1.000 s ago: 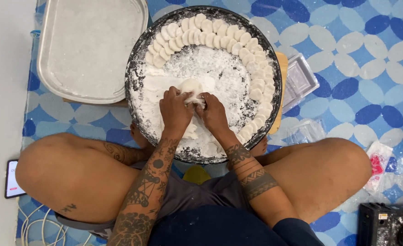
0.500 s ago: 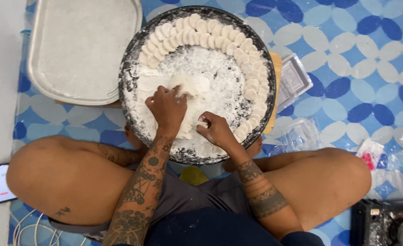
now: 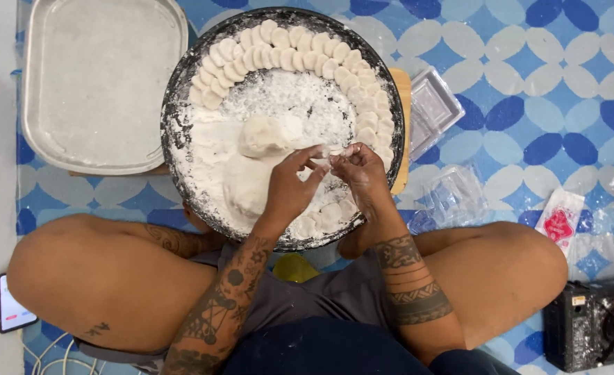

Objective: A person sitting on the floor is preparing dough balls by pinching small portions from a larger mass, rolling them in flour, and arranging them in a circular pattern in a large tray.

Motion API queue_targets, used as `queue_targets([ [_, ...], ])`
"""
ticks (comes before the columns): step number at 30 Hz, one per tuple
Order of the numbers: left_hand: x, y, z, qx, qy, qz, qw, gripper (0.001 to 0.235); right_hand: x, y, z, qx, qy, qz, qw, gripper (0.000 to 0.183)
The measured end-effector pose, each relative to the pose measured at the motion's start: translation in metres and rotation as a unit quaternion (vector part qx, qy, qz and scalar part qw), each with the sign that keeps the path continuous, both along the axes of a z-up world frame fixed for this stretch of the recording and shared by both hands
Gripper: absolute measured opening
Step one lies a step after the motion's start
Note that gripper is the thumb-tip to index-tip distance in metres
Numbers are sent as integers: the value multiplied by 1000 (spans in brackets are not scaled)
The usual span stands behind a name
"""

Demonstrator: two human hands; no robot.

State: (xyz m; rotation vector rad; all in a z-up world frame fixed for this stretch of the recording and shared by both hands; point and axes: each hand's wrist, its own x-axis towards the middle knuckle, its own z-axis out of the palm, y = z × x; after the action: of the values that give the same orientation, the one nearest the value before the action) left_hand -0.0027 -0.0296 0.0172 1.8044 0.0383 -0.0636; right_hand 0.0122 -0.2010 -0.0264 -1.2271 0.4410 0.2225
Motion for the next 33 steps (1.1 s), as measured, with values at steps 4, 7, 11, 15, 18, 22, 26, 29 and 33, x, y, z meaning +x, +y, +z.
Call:
queue_targets([
  [4, -2, -2, -12, 6, -3, 19, 1000, 42, 3, 10, 2, 14, 9, 0, 1000, 23],
  [7, -1, -1, -22, 7, 1, 46, 999, 41, 4, 15, 1, 16, 20, -2, 1000, 20],
  [11, -1, 2, -9, -32, 5, 65, 997, 40, 6, 20, 1, 7, 11, 26, 1000, 13],
  [15, 2, 6, -13, -6, -46, 82, 996, 37, 11, 29, 21, 1, -1, 52, 999, 13],
  [18, 5, 10, -23, 3, -64, 103, 993, 33, 11, 32, 31, 24, 1, 59, 998, 19],
  [22, 9, 17, -26, 1, -47, 124, 991, 27, 10, 39, 44, -18, 5, 95, 995, 23],
  [26, 17, 35, -26, 46, -55, 164, 984, 24, 9, 41, 48, -86, 0, 133, 987, 24],
  [29, 30, 74, -41, 143, -88, 219, 961, 22, 9, 35, 41, -121, -4, 135, 984, 22],
  [33, 46, 118, -28, 259, 19, 303, 917, 13, 11, 23, 21, -118, 2, 114, 986, 21],
])
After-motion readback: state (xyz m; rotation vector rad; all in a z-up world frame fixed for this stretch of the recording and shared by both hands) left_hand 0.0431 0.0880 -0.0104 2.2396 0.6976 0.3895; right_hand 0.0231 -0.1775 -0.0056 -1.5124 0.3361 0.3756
